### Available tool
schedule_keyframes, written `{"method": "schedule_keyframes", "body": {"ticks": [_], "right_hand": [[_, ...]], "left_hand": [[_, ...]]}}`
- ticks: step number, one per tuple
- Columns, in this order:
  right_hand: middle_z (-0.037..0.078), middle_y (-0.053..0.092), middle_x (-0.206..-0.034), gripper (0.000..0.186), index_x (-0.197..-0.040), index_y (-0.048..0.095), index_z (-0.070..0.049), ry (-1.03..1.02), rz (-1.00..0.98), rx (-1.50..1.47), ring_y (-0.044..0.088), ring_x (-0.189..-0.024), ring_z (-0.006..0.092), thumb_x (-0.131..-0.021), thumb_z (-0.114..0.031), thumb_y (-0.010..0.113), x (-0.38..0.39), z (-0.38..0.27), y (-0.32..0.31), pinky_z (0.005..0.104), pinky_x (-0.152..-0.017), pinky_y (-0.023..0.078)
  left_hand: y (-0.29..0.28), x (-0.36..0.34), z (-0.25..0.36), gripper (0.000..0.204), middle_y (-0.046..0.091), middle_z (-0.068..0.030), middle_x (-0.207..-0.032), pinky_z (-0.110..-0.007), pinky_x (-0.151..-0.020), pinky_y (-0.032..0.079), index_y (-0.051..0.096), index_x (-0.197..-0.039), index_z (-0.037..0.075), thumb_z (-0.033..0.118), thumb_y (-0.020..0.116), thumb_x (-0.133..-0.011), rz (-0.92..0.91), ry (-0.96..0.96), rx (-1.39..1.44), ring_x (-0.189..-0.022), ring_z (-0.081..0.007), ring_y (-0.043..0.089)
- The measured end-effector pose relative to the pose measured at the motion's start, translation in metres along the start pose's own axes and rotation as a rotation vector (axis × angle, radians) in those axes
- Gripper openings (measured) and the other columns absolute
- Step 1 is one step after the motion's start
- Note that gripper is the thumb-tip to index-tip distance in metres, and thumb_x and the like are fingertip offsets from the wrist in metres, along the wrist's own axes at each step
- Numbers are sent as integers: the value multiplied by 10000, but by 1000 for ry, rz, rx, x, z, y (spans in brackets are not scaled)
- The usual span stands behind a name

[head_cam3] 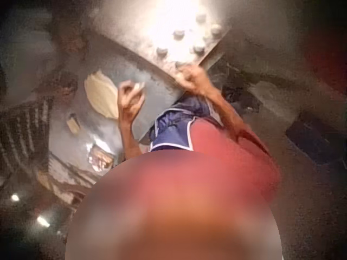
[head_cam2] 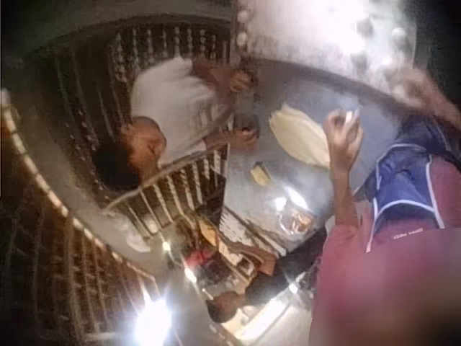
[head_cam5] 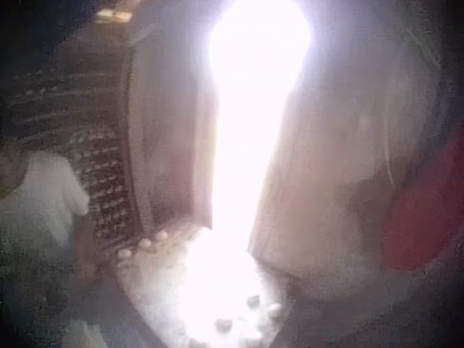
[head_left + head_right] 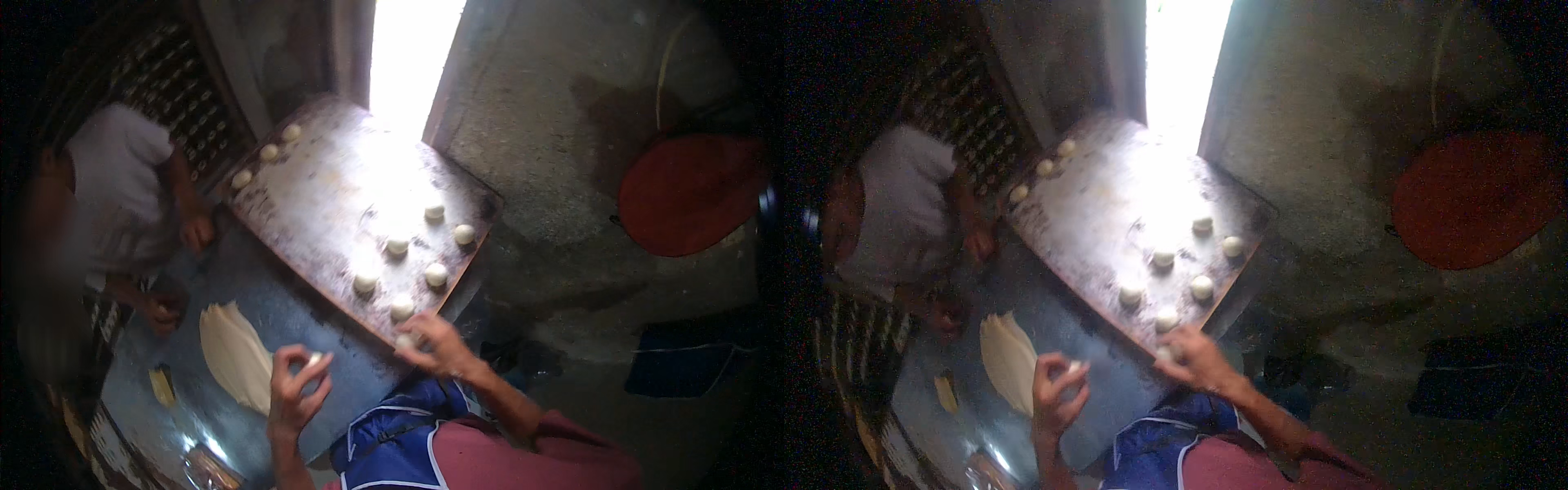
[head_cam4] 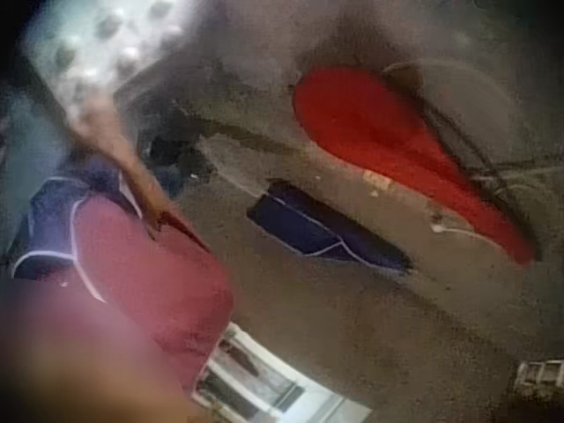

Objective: The person shapes small dough balls into ring-shaped pastries by hand and places them on a wooden tray. A coworker also shapes dough and arranges the finished pastries on racks in the background.

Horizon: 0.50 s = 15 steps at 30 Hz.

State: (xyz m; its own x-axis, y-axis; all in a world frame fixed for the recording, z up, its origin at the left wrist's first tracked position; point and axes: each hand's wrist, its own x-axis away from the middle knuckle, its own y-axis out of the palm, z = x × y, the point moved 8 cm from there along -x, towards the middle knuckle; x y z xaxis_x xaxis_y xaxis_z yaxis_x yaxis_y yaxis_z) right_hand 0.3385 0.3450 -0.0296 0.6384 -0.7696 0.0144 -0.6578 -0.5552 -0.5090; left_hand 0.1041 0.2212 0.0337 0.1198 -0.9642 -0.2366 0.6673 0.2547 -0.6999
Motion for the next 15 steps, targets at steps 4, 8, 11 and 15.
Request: {"method": "schedule_keyframes", "body": {"ticks": [4, 8, 11, 15], "right_hand": [[172, 654, -1148, 544, -1245, 592, -8, -108, 800, 14, 673, -1009, 274, -794, -138, 868, -14, 12, -168, 393, -892, 555], [155, 687, -1075, 637, -1304, 538, -20, -294, 1070, 33, 689, -992, 259, -799, -203, 881, -39, 11, -238, 391, -874, 555], [170, 684, -1092, 815, -1411, 456, -2, -39, 929, 340, 682, -979, 327, -782, -293, 887, -66, 73, -248, 422, -860, 543], [191, 625, -1238, 939, -1483, 412, -37, 115, 888, 552, 618, -1075, 368, -748, -351, 906, -57, 127, -240, 437, -913, 499]], "left_hand": [[73, -200, 90, 688, 656, -145, -1121, -401, -892, 540, 549, -1308, 53, -60, 812, -682, 78, 470, 226, -1005, -297, 661], [191, -329, 104, 835, 666, -152, -1135, -404, -925, 540, 323, -1463, 64, -49, 757, -759, -97, 500, 382, -1057, -298, 682], [312, -367, 58, 1028, 567, -238, -1368, -446, -1090, 461, 171, -1571, 80, -26, 764, -739, -452, 240, 206, -1317, -362, 544], [280, -353, 100, 970, 367, -251, -1553, -471, -1235, 258, 219, -1582, 73, -4, 712, -750, -333, 386, 152, -1489, -377, 311]]}}
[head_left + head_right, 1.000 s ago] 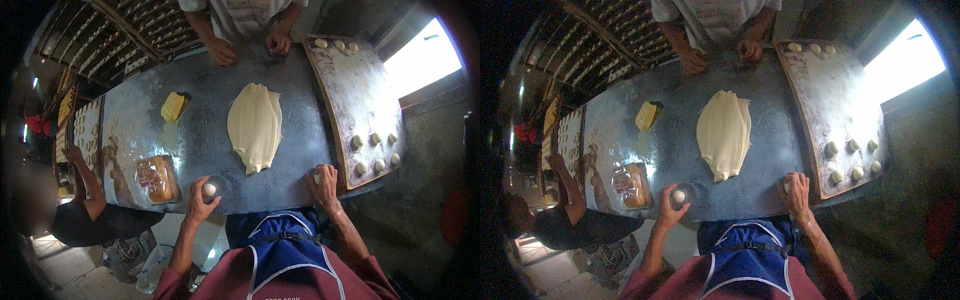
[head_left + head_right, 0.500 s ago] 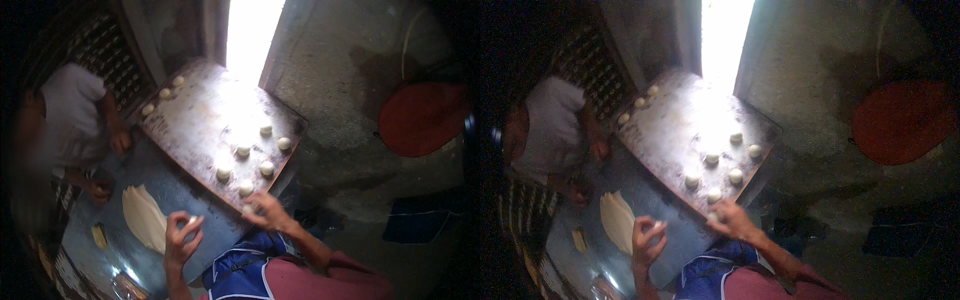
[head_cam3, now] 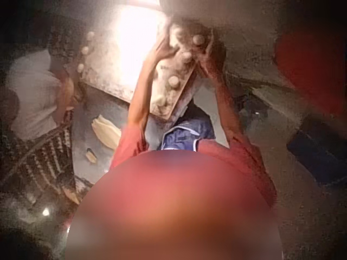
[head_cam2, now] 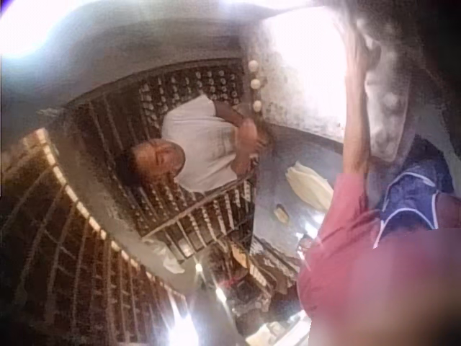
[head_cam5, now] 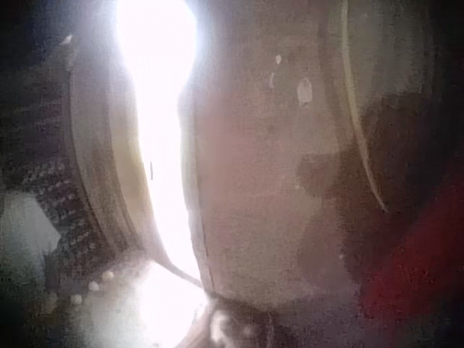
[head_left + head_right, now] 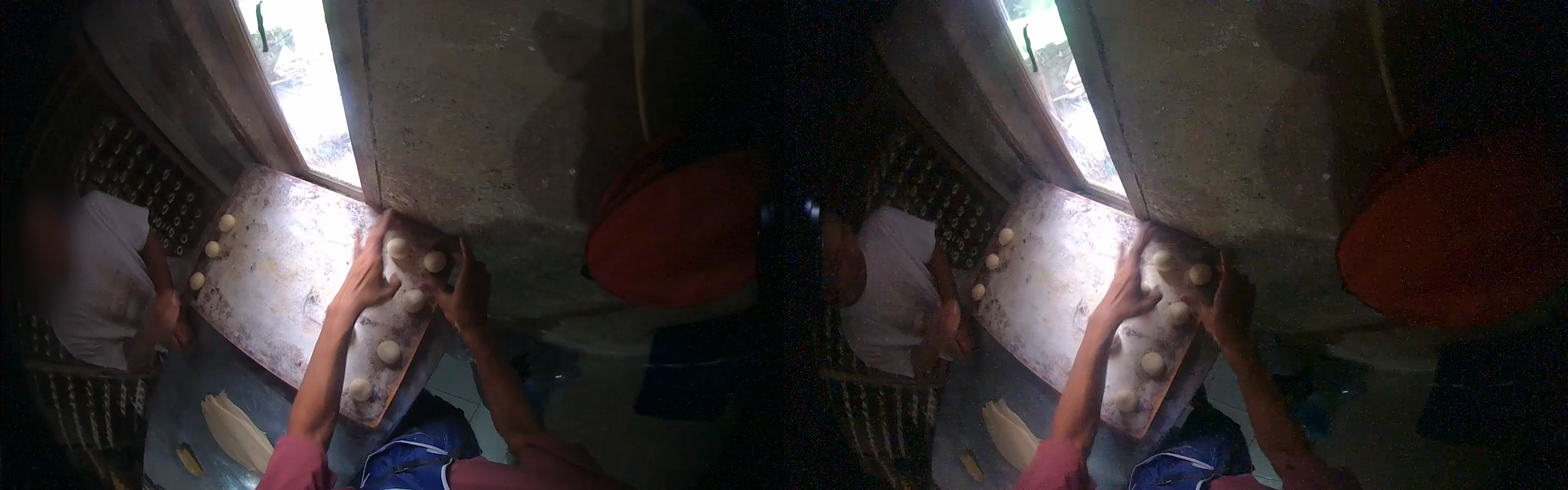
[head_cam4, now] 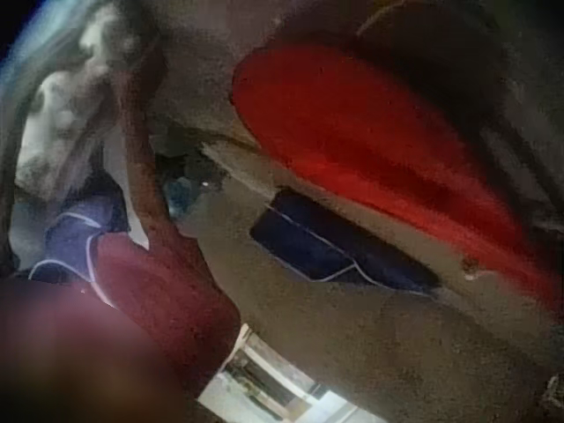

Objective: The person shapes small dough balls into ring-shaped pastries by hand and places them on a wooden tray. A coworker also shapes dough and arranges the finished pastries on racks in the background.

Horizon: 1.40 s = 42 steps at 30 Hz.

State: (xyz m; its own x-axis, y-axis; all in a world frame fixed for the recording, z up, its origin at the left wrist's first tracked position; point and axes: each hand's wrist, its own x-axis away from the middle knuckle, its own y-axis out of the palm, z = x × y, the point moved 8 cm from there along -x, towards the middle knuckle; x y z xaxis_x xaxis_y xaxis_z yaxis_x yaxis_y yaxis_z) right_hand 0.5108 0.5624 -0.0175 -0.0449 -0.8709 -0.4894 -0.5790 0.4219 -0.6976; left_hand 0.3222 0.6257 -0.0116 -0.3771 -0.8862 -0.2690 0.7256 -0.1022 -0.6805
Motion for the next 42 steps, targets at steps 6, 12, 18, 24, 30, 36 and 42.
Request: {"method": "schedule_keyframes", "body": {"ticks": [6, 12, 18, 24, 30, 36, 42], "right_hand": [[164, 612, -1122, 636, -1335, 538, -34, -27, -261, -380, 596, -1010, 323, -786, -139, 842, 54, -112, 28, 399, -885, 502], [189, 608, -1186, 578, -1338, 533, -4, -672, -1069, -651, 574, -1100, 337, -830, -156, 763, 260, -290, 88, 453, -955, 466], [233, 590, -1235, 616, -1414, 476, 27, -893, -1418, -648, 553, -1187, 390, -911, -261, 683, 387, -356, 100, 423, -1029, 449], [96, 660, -1017, 503, -1299, 565, 37, 694, -1976, -1044, 631, -917, 229, -1076, -408, 496, 487, -348, 163, 380, -879, 509], [40, 662, -904, 386, -1125, 634, -19, 510, -1810, -798, 609, -776, 156, -1072, -385, 522, 484, -386, 163, 358, -695, 507], [173, 648, -712, 296, -959, 627, -20, -443, -1238, -330, 614, -638, 358, -1037, -286, 524, 450, -383, 106, 456, -636, 491], [193, 645, -858, 122, -991, 606, -22, -779, -1891, -833, 661, -813, 389, -929, -124, 630, 464, -417, 7, 450, -705, 510]], "left_hand": [[-75, 298, 10, 692, 587, -176, -1298, -439, -1110, 411, 358, -1455, -14, -74, 565, -798, 637, -581, 338, -1219, -290, 579], [-38, 555, 76, 440, 641, -144, -1213, -384, -973, 503, 574, -1270, 24, -23, 665, -841, 692, -1217, 177, -1141, -277, 629], [-93, 666, 57, 422, 539, -160, -1325, -439, -952, 520, 650, -1151, 44, 32, 810, -761, 1102, -1218, -375, -1211, -354, 551], [-118, 658, 40, 422, 674, -120, -1071, -381, -871, 576, 693, -1141, 39, -13, 787, -732, 912, -1049, -337, -983, -341, 686], [-75, 702, 98, 355, 717, -110, -1142, -311, -854, 560, 664, -1201, -3, 252, 690, -954, 1017, -1129, 638, -992, -228, 709], [-39, 641, -14, 358, 637, -39, -829, -268, -684, 511, 625, -1100, 44, 367, 480, -1049, 905, -791, 1979, -735, -125, 624], [-20, 622, -35, 157, 389, 57, -641, -254, -467, 364, 525, -945, 104, 241, 485, -1009, 976, -701, 2169, -468, -76, 348]]}}
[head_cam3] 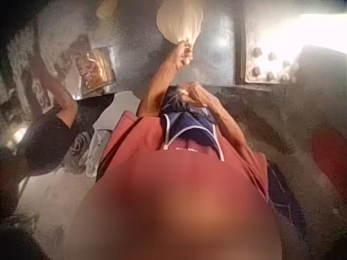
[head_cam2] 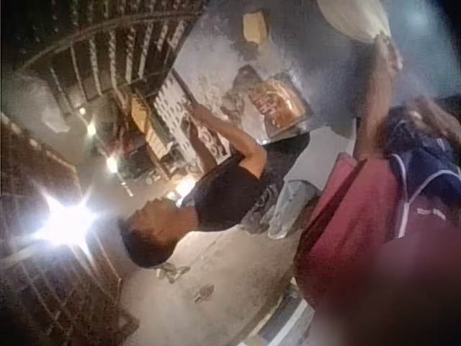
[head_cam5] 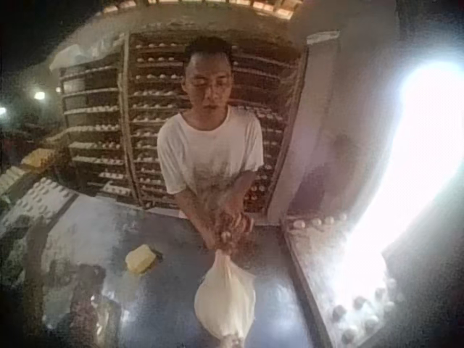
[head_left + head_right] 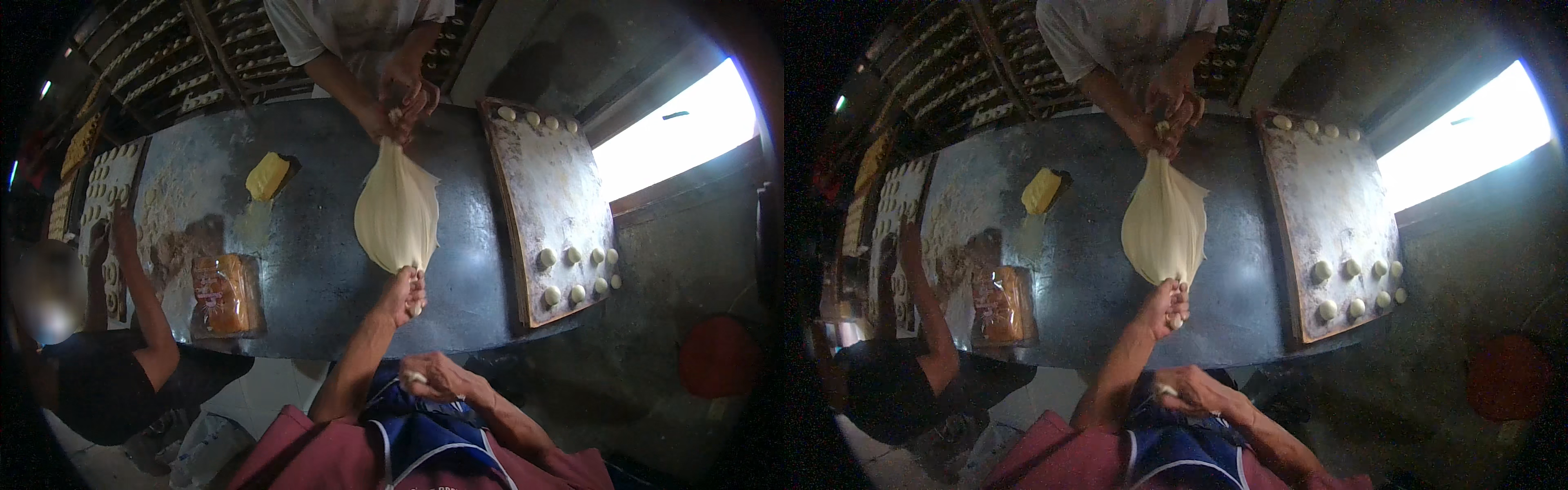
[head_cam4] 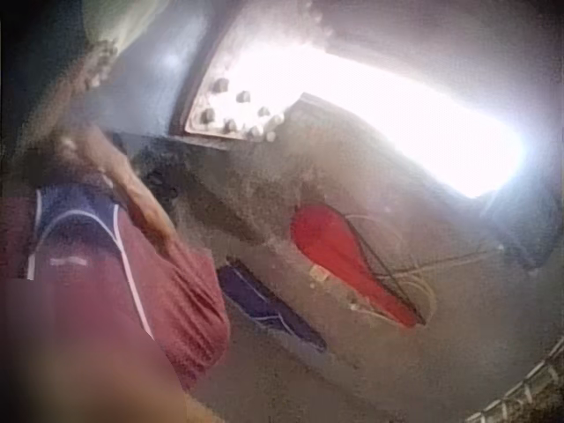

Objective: The person shapes small dough balls into ring-shaped pastries by hand and places them on a wooden tray. A coworker also shapes dough and arranges the finished pastries on racks in the background.

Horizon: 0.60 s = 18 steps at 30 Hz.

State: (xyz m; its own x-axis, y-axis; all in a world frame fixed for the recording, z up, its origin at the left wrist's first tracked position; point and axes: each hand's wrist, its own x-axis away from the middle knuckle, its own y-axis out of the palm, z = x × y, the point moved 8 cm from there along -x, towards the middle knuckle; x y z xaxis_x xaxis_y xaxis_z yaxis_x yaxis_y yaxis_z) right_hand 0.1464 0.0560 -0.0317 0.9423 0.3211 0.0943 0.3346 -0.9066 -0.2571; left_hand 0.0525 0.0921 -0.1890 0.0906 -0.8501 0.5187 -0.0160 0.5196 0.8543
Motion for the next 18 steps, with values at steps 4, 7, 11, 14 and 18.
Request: {"method": "schedule_keyframes", "body": {"ticks": [4, 7, 11, 14, 18], "right_hand": [[121, 674, -1098, 323, -1215, 644, -30, -21, 275, -206, 648, -1079, 223, -910, -125, 694, -57, -13, -75, 365, -935, 512], [83, 691, -972, 232, -1070, 682, -1, -19, 135, -368, 663, -981, 205, -994, -217, 645, -133, 62, -71, 367, -919, 519], [62, 676, -895, 348, -940, 654, -3, 158, -22, -48, 629, -867, 166, -1052, -311, 537, -170, 102, -34, 381, -812, 505], [94, 652, -942, 360, -970, 622, -19, 165, -3, -49, 604, -891, 213, -1063, -343, 495, -156, 115, -3, 401, -774, 473], [152, 601, -1056, 194, -1079, 593, -46, -171, 475, 283, 575, -1006, 378, -975, -209, 596, -53, 64, -47, 459, -863, 469]], "left_hand": [[-37, 25, 12, 253, 492, 29, -722, -287, -515, 427, 549, -1005, 87, 335, 501, -1022, 217, 305, -527, -563, -114, 475], [-38, 54, 21, 317, 691, -124, -848, -424, -619, 547, 618, -948, 26, 278, 456, -1053, 361, 339, -1204, -695, -276, 679], [4, 101, 13, 260, 636, -176, -862, -437, -660, 521, 577, -907, 30, 273, 558, -998, 461, 335, -2130, -752, -320, 642], [150, 157, -17, 189, 664, -161, -906, -459, -859, 478, 585, -861, 32, 183, 549, -968, -342, 725, -1880, -916, -344, 636], [125, 198, 38, 136, 624, -125, -943, -523, -969, 365, 618, -965, 69, 158, 516, -982, 145, 1109, -1909, -984, -323, 588]]}}
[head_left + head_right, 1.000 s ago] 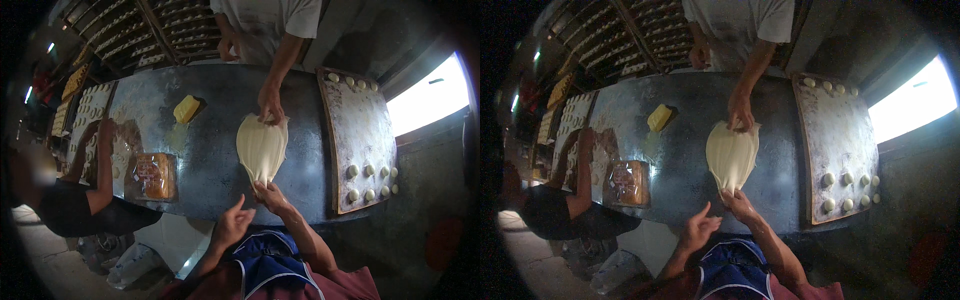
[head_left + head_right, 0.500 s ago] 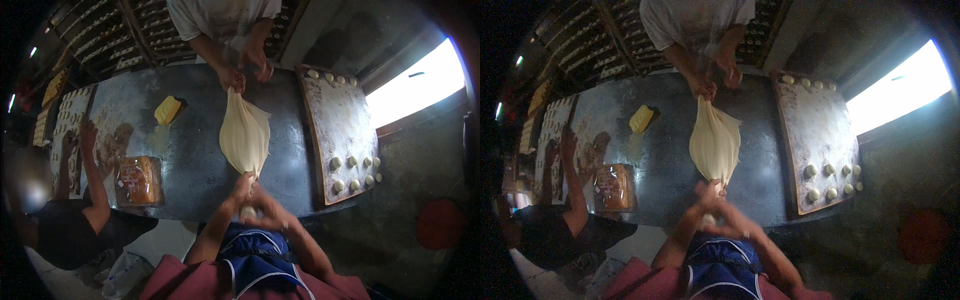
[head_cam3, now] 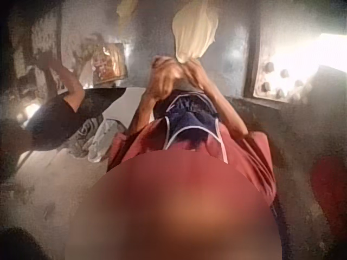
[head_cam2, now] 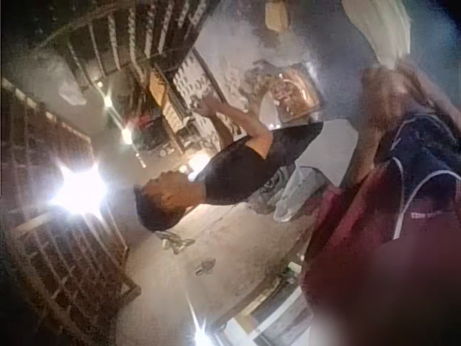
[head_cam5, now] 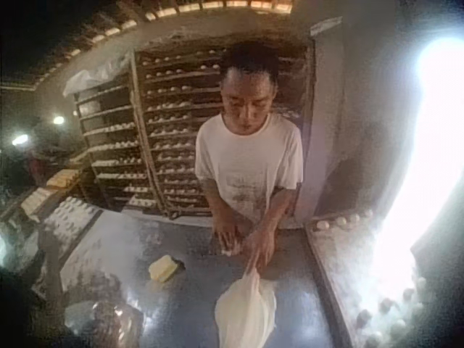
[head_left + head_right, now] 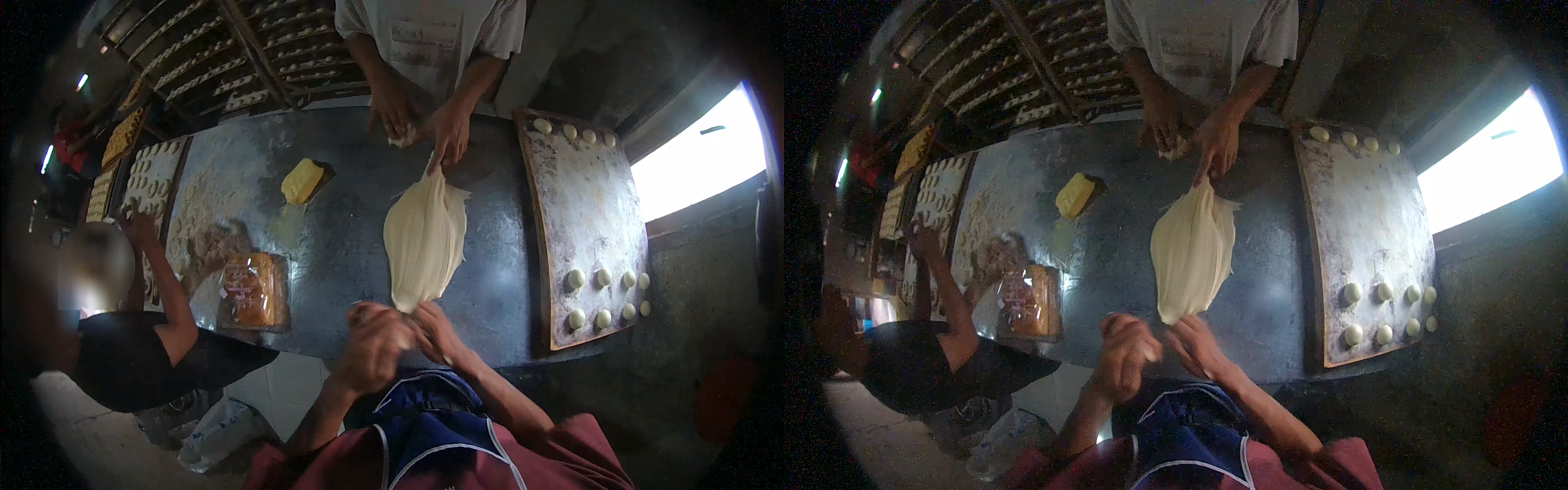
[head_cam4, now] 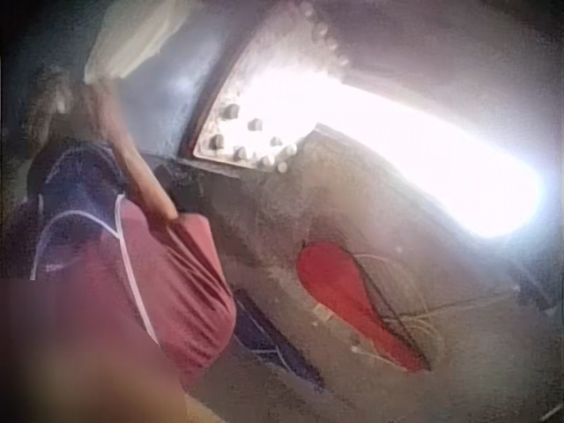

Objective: The person shapes small dough balls into ring-shaped pastries by hand and places them on a wooden tray. A coworker also shapes dough and arranges the finished pastries on racks in the background.

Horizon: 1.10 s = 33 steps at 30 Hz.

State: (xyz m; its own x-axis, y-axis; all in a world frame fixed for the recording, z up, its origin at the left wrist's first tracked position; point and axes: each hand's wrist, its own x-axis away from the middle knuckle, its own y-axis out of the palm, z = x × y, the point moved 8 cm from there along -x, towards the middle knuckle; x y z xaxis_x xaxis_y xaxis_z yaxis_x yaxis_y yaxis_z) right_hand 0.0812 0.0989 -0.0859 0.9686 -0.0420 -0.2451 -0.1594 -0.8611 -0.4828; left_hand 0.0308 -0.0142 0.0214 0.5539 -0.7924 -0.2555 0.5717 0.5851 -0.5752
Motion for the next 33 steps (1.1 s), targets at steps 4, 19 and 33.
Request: {"method": "schedule_keyframes", "body": {"ticks": [4, 19, 33], "right_hand": [[208, 531, -1144, 412, -1109, 589, -64, 169, -81, 736, 504, -1105, 365, -787, -266, 748, 132, 61, -57, 482, -939, 395], [279, 593, -1179, 637, -1213, 537, 74, 547, -153, 607, 523, -1182, 487, -783, -337, 765, 36, 138, -72, 535, -1103, 375], [463, 446, -1347, 643, -1330, 466, 175, 420, 44, 418, 493, -1250, 566, -853, -196, 685, 144, 207, -13, 586, -1094, 401]], "left_hand": [[37, 103, -122, 241, 579, -120, -1090, -554, -995, 313, 511, -1168, 70, 152, 605, -962, 65, -52, -586, -1028, -293, 545], [13, 17, -165, 261, 544, -176, -912, -494, -788, 448, 493, -1037, 4, 57, 703, -891, 486, -292, -359, -860, -372, 578], [93, 51, -172, 222, 549, -180, -880, -488, -730, 445, 512, -1012, 12, 105, 669, -884, 133, -215, -302, -829, -404, 570]]}}
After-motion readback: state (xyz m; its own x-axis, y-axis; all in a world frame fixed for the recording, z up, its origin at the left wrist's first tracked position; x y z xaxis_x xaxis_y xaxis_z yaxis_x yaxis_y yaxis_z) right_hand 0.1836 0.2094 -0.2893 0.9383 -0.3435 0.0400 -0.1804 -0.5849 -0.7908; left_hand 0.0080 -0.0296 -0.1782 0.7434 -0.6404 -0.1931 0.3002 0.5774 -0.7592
